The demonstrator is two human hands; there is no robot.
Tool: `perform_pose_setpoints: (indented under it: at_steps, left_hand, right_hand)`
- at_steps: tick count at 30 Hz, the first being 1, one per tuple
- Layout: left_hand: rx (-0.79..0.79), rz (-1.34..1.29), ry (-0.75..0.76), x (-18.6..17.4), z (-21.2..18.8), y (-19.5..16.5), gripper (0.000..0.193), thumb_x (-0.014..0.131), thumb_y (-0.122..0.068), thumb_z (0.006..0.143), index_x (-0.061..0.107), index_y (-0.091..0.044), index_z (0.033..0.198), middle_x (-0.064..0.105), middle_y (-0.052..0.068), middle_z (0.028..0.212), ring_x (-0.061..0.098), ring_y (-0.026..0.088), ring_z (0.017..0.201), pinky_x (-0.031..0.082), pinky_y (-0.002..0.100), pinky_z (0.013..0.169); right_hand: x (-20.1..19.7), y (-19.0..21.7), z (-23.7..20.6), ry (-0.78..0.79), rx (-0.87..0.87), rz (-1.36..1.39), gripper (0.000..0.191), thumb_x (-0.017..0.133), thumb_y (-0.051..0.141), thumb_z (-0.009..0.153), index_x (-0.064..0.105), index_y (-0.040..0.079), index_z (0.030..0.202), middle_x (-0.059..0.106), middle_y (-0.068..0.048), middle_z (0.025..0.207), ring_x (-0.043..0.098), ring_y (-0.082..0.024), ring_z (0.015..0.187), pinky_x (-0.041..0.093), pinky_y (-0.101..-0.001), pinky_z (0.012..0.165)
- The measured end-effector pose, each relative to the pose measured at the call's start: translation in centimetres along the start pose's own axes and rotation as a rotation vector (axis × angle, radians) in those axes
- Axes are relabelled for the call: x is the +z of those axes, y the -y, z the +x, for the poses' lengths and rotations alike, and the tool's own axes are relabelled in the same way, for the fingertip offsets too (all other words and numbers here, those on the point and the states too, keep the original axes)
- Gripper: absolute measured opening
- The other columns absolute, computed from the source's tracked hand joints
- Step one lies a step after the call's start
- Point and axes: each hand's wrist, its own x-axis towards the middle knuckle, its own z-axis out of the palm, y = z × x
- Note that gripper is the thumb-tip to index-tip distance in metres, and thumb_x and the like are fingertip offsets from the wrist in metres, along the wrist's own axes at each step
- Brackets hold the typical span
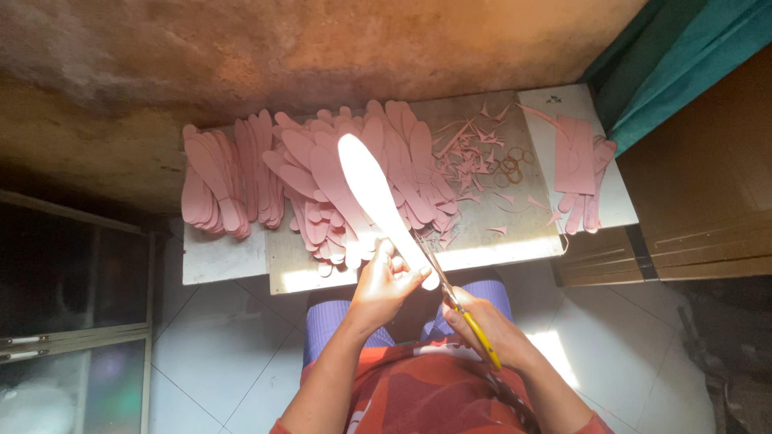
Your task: The person uses yellow-handled scissors to trim the edges of pink shoe insoles, one at a time, while seated at a table. Trimmed insoles are stacked on the table, and trimmings accumulate nearby.
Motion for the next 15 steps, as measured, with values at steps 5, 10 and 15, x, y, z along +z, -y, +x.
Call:
perform_pose_setpoints:
  at_steps: [5, 10, 15]
  left_hand:
    - [0.071, 0.024, 0.04, -0.4, 0.4, 1.3, 0.039, 0.074, -0.004, 0.094, 0.05, 0.005, 0.123, 0.07, 0.009, 0.09, 0.063, 0.009, 0.081, 0.05, 0.024, 0.069]
    - [-0.009, 0.012, 0.015, -0.4, 0.5, 1.4, 0.044, 0.072, -0.006, 0.091, 0.048, 0.001, 0.128, 0.073, 0.006, 0.09, 0.065, 0.006, 0.08, 0.051, 0.022, 0.068]
    - [-0.027, 0.103, 0.003, 0.0, 0.0, 0.3, 0.044, 0.071, -0.011, 0.09, 0.05, 0.0, 0.128, 0.071, 0.003, 0.084, 0.061, 0.005, 0.074, 0.048, 0.024, 0.062]
  right_hand:
    - [0.6, -1.2, 0.1, -0.021, 0.159, 0.025, 0.041, 0.047, 0.047, 0.098, 0.057, 0.007, 0.097, 0.06, -0.004, 0.06, 0.061, -0.014, 0.045, 0.049, -0.0302, 0.042]
    - [1.0, -3.1, 0.5, -0.046, 0.294, 0.063, 0.039, 0.052, 0.046, 0.098, 0.056, 0.007, 0.092, 0.055, -0.005, 0.057, 0.052, -0.013, 0.041, 0.043, -0.0316, 0.038]
    - [1.7, -4.2, 1.3, -0.254, 0.303, 0.282, 0.034, 0.059, 0.039, 0.098, 0.059, 0.005, 0.09, 0.05, -0.001, 0.059, 0.046, -0.009, 0.045, 0.042, -0.0299, 0.038]
